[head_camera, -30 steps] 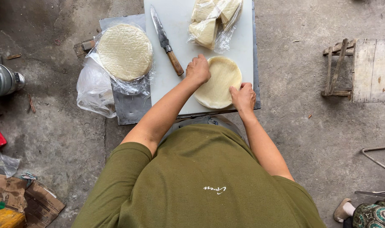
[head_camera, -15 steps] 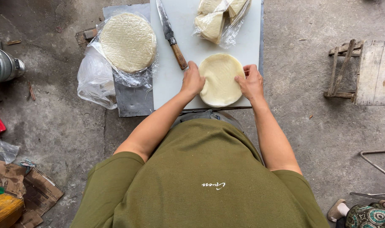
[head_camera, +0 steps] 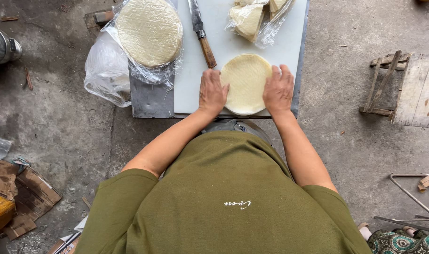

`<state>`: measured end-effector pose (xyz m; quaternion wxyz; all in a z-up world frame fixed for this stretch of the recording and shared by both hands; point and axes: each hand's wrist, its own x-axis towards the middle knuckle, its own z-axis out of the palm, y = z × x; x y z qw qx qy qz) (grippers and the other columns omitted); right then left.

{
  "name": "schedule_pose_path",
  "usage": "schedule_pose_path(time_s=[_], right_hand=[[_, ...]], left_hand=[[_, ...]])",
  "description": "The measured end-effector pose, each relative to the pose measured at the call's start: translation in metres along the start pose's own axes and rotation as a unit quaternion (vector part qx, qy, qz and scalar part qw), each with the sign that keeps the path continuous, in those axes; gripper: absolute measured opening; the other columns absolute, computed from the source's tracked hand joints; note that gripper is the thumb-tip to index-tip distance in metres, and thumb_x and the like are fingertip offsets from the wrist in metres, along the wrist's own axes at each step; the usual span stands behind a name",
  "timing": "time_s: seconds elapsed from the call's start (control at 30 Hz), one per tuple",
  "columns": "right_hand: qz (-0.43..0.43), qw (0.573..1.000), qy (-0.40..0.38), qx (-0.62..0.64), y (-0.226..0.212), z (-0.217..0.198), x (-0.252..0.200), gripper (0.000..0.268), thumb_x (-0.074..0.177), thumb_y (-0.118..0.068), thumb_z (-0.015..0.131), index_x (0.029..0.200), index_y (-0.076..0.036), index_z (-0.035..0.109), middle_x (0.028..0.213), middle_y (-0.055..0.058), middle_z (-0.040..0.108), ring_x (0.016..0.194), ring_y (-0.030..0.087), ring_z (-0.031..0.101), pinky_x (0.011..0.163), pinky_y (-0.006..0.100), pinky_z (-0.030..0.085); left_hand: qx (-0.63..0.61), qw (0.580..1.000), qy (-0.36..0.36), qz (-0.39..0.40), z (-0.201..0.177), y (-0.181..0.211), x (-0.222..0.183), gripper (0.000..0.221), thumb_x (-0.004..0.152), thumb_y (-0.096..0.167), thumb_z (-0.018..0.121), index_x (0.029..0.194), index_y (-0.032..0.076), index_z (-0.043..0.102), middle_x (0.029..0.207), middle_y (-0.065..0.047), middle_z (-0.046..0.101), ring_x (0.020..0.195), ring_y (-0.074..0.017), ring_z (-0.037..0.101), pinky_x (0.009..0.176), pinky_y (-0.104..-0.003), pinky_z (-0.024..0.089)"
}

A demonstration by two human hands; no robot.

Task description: The person separates thin round flatbreads from a stack, folds them into quarters, stacks them, and then cuts through the stack with a knife.

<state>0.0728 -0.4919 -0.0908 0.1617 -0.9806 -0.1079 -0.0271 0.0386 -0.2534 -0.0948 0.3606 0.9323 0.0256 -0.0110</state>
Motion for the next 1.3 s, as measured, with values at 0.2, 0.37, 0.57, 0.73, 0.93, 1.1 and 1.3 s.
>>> schedule_pose_path(time_s=[0.2, 0.37, 0.57, 0.73, 0.93, 1.1, 1.3], right_hand=[[-0.179, 0.973, -0.052, -0.134, -0.015, 0.019, -0.010, 0.065, 0.112, -0.047, 0.044, 0.167, -0.014, 0.033, 0.173, 0.020, 0.011, 0.159, 0.041, 0.008, 0.128, 0.052, 0.004], [-0.151, 0.983, -0.077, -0.069, -0.036, 0.004, -0.005, 0.058, 0.107, -0.042, 0.052, 0.154, -0.009, 0.044, 0.162, 0.023, 0.031, 0.149, 0.044, 0.028, 0.121, 0.054, 0.021], [-0.176, 0.975, -0.003, 0.134, -0.104, 0.032, 0.051, 0.040, 0.107, -0.026, 0.069, 0.135, -0.001, 0.056, 0.130, 0.019, 0.060, 0.122, 0.037, 0.058, 0.108, 0.043, 0.048], [-0.069, 0.989, -0.060, 0.113, -0.172, 0.073, 0.115, 0.062, 0.090, -0.026, 0.076, 0.132, 0.007, 0.046, 0.115, 0.028, 0.057, 0.106, 0.041, 0.057, 0.096, 0.046, 0.047], [0.077, 0.962, -0.146, 0.218, -0.171, 0.031, 0.110, 0.042, 0.089, -0.017, 0.070, 0.119, 0.000, 0.044, 0.108, 0.025, 0.061, 0.097, 0.038, 0.065, 0.087, 0.049, 0.053], [0.130, 0.950, -0.097, 0.269, -0.116, -0.049, 0.013, 0.046, 0.106, -0.018, 0.057, 0.144, -0.006, 0.035, 0.090, 0.024, 0.068, 0.073, 0.040, 0.070, 0.060, 0.053, 0.053], [0.044, 0.994, -0.014, 0.101, -0.088, -0.076, -0.088, 0.068, 0.105, -0.013, 0.059, 0.165, -0.013, 0.025, 0.102, 0.025, 0.064, 0.081, 0.045, 0.066, 0.072, 0.055, 0.055]], left_hand=[[0.207, 0.951, -0.021, 0.227, 0.013, -0.018, -0.023, 0.071, 0.108, 0.045, 0.051, 0.163, 0.006, 0.028, 0.170, -0.022, 0.015, 0.158, -0.0367, 0.009, 0.128, -0.052, 0.010], [0.189, 0.953, -0.060, 0.230, 0.008, -0.021, -0.028, 0.072, 0.109, 0.050, 0.045, 0.163, 0.004, 0.032, 0.171, -0.022, 0.013, 0.160, -0.0374, 0.006, 0.129, -0.053, 0.004], [0.168, 0.949, -0.115, 0.241, -0.009, -0.030, -0.035, 0.080, 0.106, 0.056, 0.047, 0.160, -0.002, 0.032, 0.167, -0.027, 0.021, 0.159, -0.0400, 0.011, 0.129, -0.053, 0.006], [0.121, 0.947, -0.141, 0.264, -0.021, -0.039, -0.038, 0.081, 0.105, 0.057, 0.045, 0.159, -0.001, 0.032, 0.165, -0.028, 0.024, 0.156, -0.0411, 0.014, 0.129, -0.053, 0.006], [0.121, 0.943, -0.119, 0.285, -0.020, -0.042, -0.036, 0.073, 0.104, 0.053, 0.048, 0.157, 0.004, 0.037, 0.164, -0.027, 0.025, 0.155, -0.0411, 0.016, 0.126, -0.052, 0.007], [0.129, 0.942, -0.054, 0.304, -0.018, -0.046, -0.033, 0.065, 0.106, 0.045, 0.056, 0.154, 0.002, 0.045, 0.165, -0.023, 0.031, 0.156, -0.0366, 0.022, 0.128, -0.050, 0.015], [0.159, 0.933, -0.010, 0.323, -0.012, -0.032, 0.001, 0.063, 0.102, 0.035, 0.065, 0.150, -0.002, 0.048, 0.159, -0.018, 0.040, 0.140, -0.0314, 0.043, 0.117, -0.045, 0.034]])
